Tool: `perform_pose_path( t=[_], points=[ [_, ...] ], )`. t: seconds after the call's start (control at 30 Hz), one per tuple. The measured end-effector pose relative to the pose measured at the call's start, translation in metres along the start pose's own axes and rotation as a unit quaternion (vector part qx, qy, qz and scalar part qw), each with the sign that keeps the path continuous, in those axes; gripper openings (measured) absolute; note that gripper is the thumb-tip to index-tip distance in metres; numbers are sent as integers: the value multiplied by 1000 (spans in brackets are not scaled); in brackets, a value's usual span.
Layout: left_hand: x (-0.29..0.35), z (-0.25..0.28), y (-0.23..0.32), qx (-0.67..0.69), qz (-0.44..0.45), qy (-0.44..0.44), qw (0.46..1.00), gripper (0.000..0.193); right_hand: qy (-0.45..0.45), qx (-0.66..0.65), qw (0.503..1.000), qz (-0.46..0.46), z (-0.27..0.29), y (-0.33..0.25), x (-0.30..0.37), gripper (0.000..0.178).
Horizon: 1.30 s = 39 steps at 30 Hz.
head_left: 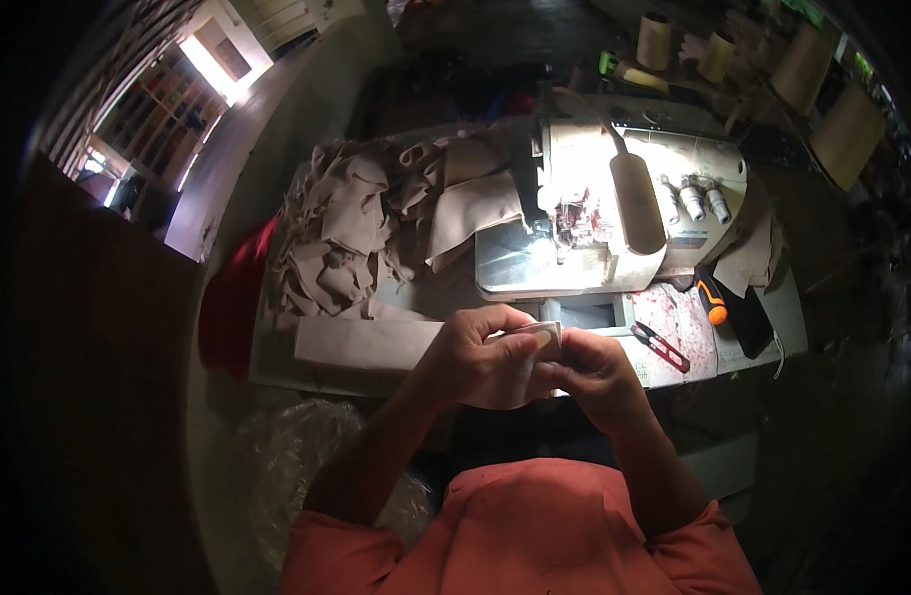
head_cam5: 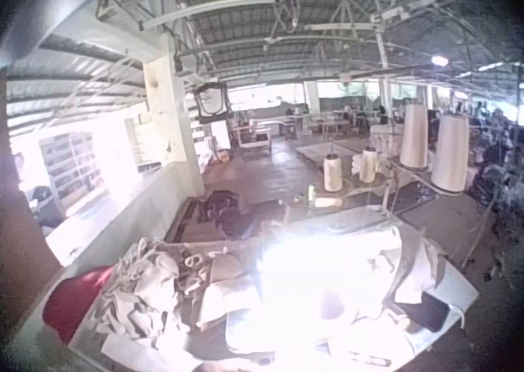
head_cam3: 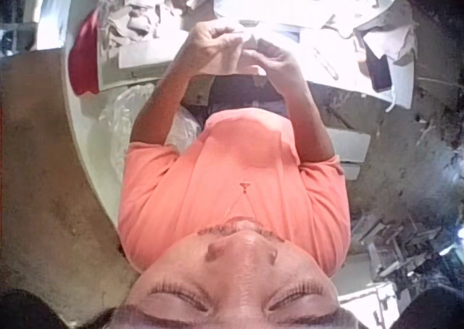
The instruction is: The person folds a long strip of light-colored fabric by hand on a worktable. They repeatedly fold the strip in half, align the edges, and smooth the crease. The folded pieces are placed on the table next to a sewing machine.
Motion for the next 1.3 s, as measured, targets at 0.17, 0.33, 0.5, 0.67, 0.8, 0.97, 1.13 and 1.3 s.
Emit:
perform_pose_path(
  t=[0.17,0.33,0.5,0.67,0.8,0.97,1.13,1.3],
  points=[
    [-4,5,10,-103,-63,51,991,21,12,-8,999,-41,9,6,4,16],
    [-25,3,17,-203,-97,52,973,16,70,-52,996,-20,14,-4,-2,16],
    [-62,4,4,-356,-217,54,907,8,148,7,989,5,40,7,-29,16],
    [-62,-8,-1,-502,-314,-34,805,11,166,-53,984,39,45,27,-29,17],
    [-67,-3,-5,-480,-278,-19,832,12,175,-51,982,47,43,23,-30,17],
    [-85,4,-2,-451,-304,-18,839,11,181,-9,983,40,49,16,-42,19],
    [-81,1,-1,-507,-342,-18,791,13,197,21,979,50,49,16,-44,21],
    [-67,-2,-16,-523,-309,-39,793,25,204,29,977,57,50,14,-46,20]
  ],
)
Point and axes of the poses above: each hand's wrist, its own x-axis away from the middle knuckle, its own z-axis out of the back of the hand, y = z × x, the point moved 5 cm from there along -x, towards the middle knuckle, and after that the axes turned 14 degrees about -z, right-handed, at the moved point
